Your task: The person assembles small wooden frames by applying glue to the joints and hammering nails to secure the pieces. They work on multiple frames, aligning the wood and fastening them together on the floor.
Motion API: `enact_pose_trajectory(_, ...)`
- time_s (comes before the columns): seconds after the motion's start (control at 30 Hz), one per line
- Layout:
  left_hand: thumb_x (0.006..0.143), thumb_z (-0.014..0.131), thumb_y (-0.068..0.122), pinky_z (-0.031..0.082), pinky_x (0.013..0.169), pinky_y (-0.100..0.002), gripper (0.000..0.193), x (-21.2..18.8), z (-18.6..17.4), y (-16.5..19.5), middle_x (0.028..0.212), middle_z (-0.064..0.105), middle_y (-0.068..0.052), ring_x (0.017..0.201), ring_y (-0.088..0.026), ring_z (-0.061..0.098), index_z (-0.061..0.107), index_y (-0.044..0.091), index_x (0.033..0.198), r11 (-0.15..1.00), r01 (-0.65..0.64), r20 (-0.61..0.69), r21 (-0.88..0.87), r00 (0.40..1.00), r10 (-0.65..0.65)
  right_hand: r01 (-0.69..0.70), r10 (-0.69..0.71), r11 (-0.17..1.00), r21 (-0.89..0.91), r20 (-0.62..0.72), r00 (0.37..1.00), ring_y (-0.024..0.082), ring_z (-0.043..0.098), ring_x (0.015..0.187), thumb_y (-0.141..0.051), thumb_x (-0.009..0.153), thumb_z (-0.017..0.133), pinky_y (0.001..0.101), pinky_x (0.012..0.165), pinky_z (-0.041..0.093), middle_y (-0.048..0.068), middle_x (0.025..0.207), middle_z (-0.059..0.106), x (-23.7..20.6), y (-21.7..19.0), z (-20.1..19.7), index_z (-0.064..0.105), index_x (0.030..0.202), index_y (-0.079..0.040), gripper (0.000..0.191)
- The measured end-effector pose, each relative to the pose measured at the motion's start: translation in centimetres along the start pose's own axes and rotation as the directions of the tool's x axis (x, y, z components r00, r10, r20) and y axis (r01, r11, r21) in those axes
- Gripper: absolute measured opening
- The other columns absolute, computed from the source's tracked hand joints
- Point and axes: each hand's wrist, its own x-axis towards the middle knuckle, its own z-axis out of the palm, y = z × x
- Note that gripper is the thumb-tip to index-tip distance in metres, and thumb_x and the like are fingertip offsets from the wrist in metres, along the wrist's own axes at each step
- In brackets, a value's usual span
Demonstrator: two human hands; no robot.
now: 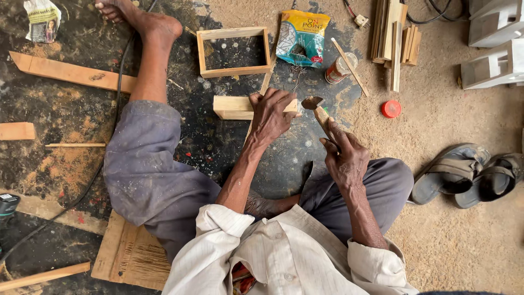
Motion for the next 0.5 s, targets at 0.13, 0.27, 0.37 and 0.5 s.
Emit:
enact_pose_trajectory(0.13, 0.082, 0.085, 0.029, 0.034, 0.098, -0.043, 0.035, -0.1, 0.8, -1.1, 0.114, 0.075, 0.004, 0.109, -0.017, 0.061, 0.075, 0.018, 0.113, 0.999, 0.030, 0.029, -0.021, 0.999, -0.029, -0.011, 0.012, 0.999, 0.048, -0.014, 1.000, 0.025, 0.076, 0.078, -0.012, 0.092, 0.081, 0.0380, 0.063, 0.060, 0.018, 0.100, 0.077, 0.5, -0.4, 0.1, 0.070, 0.137, -0.013, 0.046)
enact_pose_trajectory(0.27, 0.092, 0.079, 0.029, 0.036, 0.103, -0.043, 0.034, -1.1, 1.8, -1.6, 0.129, 0.070, 0.003, 0.115, -0.017, 0.060, 0.072, 0.018, 0.123, 0.994, -0.114, -0.050, 0.004, 0.992, 0.114, -0.035, 0.035, 0.998, 0.043, 0.005, 0.999, 0.025, 0.076, 0.076, -0.014, 0.090, 0.083, 0.0372, 0.061, 0.059, 0.019, 0.097, 0.076, 0.6, -0.4, 0.4, 0.071, 0.135, -0.011, 0.046)
enact_pose_trajectory(0.37, 0.093, 0.075, 0.021, 0.036, 0.106, -0.044, 0.038, -2.1, 2.4, -1.3, 0.136, 0.067, 0.006, 0.121, -0.017, 0.059, 0.071, 0.016, 0.130, 0.986, -0.136, -0.056, 0.095, 0.988, 0.141, -0.001, 0.002, 0.998, 0.064, -0.007, 1.000, 0.023, 0.076, 0.075, -0.013, 0.091, 0.082, 0.0353, 0.061, 0.060, 0.019, 0.100, 0.077, 0.5, -0.3, 0.4, 0.071, 0.135, -0.011, 0.046)
enact_pose_trajectory(0.5, 0.094, 0.075, 0.022, 0.035, 0.105, -0.046, 0.044, -2.0, 2.8, -1.1, 0.133, 0.065, 0.006, 0.116, -0.020, 0.058, 0.067, 0.016, 0.137, 0.990, -0.100, -0.076, 0.100, 0.991, 0.108, 0.008, -0.008, 0.999, 0.047, 0.008, 1.000, 0.021, 0.073, 0.069, -0.013, 0.091, 0.082, 0.0368, 0.058, 0.056, 0.018, 0.092, 0.076, 0.5, -0.5, 0.2, 0.071, 0.136, -0.011, 0.047)
